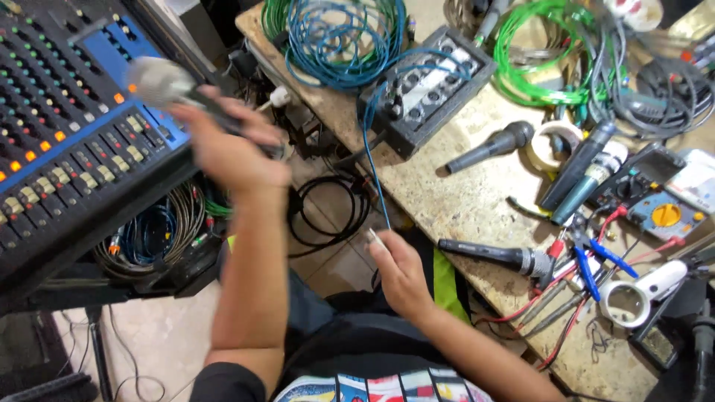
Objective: The person is testing a series of microphones by connecting them to audio cables and checking their functionality on a repair bench.
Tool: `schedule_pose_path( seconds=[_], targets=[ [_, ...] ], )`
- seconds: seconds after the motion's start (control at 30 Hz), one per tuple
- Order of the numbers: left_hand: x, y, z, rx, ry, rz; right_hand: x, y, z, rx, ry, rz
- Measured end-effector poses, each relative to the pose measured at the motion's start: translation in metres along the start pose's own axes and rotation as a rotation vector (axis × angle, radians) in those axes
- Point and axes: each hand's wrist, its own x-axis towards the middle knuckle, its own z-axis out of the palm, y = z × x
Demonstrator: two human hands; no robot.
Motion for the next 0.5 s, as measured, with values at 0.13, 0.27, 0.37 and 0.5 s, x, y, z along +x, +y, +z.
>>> schedule_pose_path(
  seconds=[0.13,0.27,0.37,0.5],
  targets=[
    [0.013,0.021,0.004,0.084,-0.142,0.008,0.009,-0.006,-0.012,0.067,0.039,0.009],
    [-0.017,-0.011,0.005,0.051,-0.11,-0.169,0.033,-0.033,-0.006,-0.042,-0.103,-0.286],
    [-0.034,-0.028,-0.001,0.07,-0.081,-0.229,0.043,-0.042,0.008,-0.225,-0.016,-0.482],
    [-0.047,-0.039,-0.012,0.091,0.008,-0.231,0.052,-0.035,0.019,-0.334,0.174,-0.571]
  ],
)
